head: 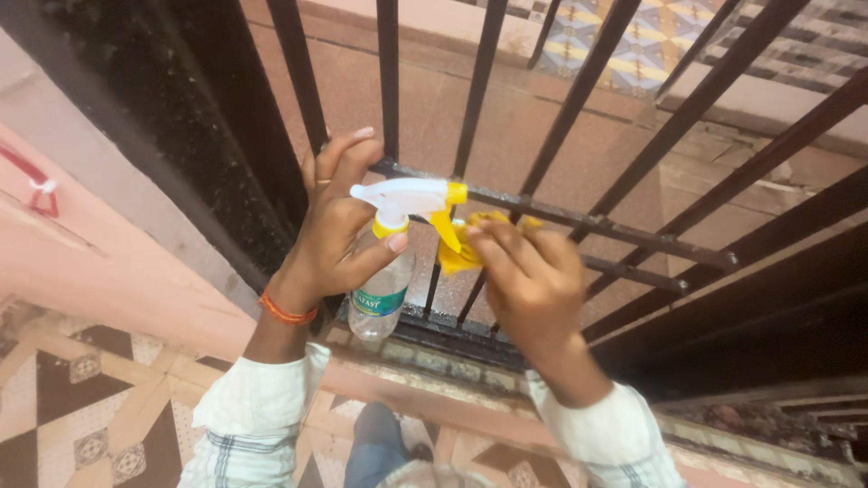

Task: The person cleans a metal gate by wiping its bars with a cloth while holding a spray bottle.

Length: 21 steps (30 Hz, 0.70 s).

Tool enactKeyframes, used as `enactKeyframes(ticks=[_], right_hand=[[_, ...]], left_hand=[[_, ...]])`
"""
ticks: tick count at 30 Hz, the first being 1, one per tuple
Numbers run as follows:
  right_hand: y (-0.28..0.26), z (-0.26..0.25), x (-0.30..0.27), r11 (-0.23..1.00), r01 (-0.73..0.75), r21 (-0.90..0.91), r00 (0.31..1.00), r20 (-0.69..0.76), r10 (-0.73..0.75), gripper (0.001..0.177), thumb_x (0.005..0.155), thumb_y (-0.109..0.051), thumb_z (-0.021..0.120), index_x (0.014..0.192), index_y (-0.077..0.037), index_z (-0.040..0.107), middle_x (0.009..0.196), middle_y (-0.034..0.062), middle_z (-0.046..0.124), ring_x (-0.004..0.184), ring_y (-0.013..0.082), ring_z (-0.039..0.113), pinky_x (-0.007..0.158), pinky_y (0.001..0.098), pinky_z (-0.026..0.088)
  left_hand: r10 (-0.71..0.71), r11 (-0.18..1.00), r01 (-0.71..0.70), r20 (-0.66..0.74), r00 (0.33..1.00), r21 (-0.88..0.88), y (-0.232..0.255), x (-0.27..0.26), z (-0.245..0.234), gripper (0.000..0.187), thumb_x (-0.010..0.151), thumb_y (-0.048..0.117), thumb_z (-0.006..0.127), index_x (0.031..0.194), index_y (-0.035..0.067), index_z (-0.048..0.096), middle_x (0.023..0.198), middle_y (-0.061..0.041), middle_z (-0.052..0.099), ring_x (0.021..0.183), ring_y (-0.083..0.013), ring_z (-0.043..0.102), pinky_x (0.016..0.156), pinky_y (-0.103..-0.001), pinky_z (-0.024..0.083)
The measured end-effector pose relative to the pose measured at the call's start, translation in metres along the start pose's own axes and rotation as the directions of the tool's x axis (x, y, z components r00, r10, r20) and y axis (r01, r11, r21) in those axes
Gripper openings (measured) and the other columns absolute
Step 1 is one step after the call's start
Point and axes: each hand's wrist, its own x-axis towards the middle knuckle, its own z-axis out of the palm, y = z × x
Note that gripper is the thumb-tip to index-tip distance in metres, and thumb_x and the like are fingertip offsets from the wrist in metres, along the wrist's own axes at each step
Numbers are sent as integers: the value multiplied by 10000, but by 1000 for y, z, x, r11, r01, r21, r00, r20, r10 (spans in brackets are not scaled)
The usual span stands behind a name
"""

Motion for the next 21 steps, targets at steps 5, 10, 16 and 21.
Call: enactKeyframes(ticks=[5,10,16,21], right_hand=[[9,-24,-32,996,-75,-45,997,-18,75,193,880,-2,734,1054,-83,761,1067,30,758,944,247,665,836,358,500],[15,-21,-32,975,-218,-29,976,-27,218,247,840,64,716,1050,-62,748,1067,56,769,940,232,667,860,356,508],[-1,16,-8,990,-90,108,995,-33,94,248,826,41,761,1055,-54,759,1075,56,765,845,225,646,783,328,517],[3,6,-16,978,-167,125,986,11,167,268,794,49,737,1033,-69,762,1042,41,749,857,243,643,789,350,496]], left_hand=[[9,1000,-9,32,999,1,-2,1,-3,366,865,370,700,1054,67,780,1459,-226,484,1489,-399,324,1199,-537,165],[13,1000,-13,35,999,-18,-5,4,-4,377,823,375,714,991,42,774,1471,-241,474,1492,-392,307,1192,-537,149],[15,998,-13,49,999,-58,-8,2,-6,389,823,368,713,996,26,775,1527,-256,460,1520,-393,292,1212,-533,158],[-31,999,33,68,997,-38,-4,5,-7,392,766,370,724,952,28,775,1481,-258,481,1498,-398,304,1192,-545,152]])
